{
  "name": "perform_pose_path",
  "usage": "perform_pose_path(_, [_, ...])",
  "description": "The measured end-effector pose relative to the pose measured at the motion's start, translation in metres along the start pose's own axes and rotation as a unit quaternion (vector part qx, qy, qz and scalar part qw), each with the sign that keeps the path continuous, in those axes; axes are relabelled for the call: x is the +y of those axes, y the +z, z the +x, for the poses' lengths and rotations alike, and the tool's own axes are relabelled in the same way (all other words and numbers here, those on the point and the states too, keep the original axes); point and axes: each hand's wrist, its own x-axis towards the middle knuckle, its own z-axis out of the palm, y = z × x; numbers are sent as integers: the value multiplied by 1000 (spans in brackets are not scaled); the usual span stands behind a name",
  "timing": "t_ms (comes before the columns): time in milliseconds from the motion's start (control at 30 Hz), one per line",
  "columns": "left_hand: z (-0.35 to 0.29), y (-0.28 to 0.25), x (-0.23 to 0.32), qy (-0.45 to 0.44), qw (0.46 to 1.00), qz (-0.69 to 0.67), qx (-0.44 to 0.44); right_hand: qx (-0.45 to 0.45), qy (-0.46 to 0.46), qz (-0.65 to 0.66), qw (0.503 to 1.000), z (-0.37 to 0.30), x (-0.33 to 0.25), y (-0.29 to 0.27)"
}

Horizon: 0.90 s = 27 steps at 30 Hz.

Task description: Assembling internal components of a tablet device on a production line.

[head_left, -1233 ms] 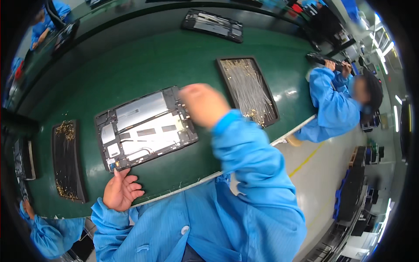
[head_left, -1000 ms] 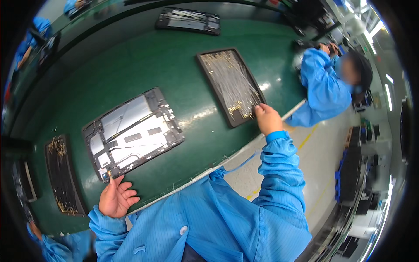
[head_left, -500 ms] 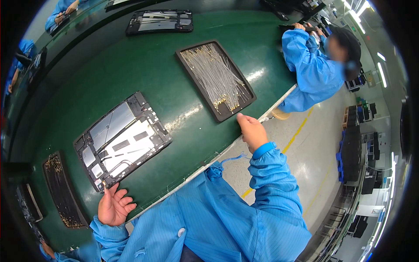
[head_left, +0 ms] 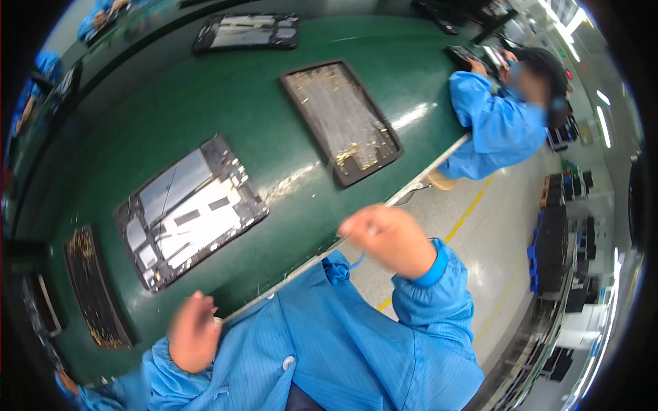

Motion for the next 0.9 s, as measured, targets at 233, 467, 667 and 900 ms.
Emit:
perform_pose_path(233, [48,15,34,187,971,46,-145,-428,-39,204,879,18,-20,79])
perform_pose_path(467, [75,41,10,138,941,279,135,-79,156,434,884,48,-23,103])
perform_pose_path(667, [98,44,7,99,924,360,86,132,-35,366,921,70,-11,123])
perform_pose_path(900, [97,49,7,108,916,368,115,143,-156,297,931,68,11,139])
